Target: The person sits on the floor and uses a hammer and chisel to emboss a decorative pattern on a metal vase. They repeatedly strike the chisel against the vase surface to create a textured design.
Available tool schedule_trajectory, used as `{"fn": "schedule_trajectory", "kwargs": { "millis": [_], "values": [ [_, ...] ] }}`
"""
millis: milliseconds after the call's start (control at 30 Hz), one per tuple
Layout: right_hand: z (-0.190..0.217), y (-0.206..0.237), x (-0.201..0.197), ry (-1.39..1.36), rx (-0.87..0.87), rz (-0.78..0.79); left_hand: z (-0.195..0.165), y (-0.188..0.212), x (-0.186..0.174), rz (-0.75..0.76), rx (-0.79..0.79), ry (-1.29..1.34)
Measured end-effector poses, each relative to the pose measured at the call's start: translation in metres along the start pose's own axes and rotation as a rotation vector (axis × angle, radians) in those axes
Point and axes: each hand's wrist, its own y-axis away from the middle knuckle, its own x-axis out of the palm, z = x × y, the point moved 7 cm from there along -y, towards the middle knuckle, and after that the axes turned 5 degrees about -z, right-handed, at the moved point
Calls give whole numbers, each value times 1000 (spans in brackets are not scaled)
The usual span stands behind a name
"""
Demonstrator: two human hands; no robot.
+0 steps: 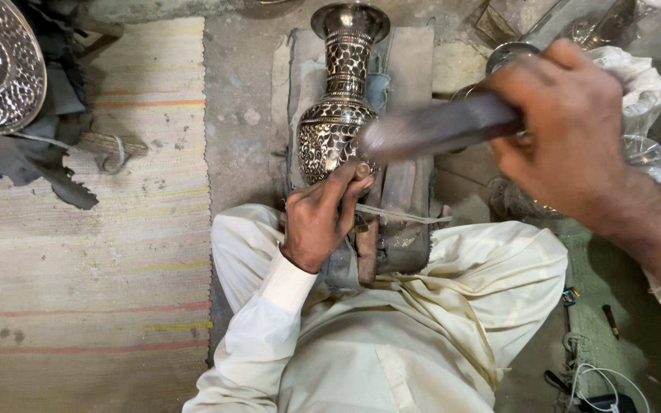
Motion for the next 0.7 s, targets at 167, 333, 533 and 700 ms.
{"fn": "schedule_trajectory", "kwargs": {
  "millis": [167, 333, 533, 700],
  "values": [
    [4, 3, 1, 129, -67, 13, 4, 3, 3, 38, -18, -56],
    [11, 3, 1, 248, -167, 18, 7, 7, 4, 49, -43, -32],
    [12, 0, -2, 236, -128, 25, 5, 6, 2, 28, -26, -10],
    [3, 1, 1, 104, -4, 69, 1, 3, -1, -11, 2, 27]
  ]
}}
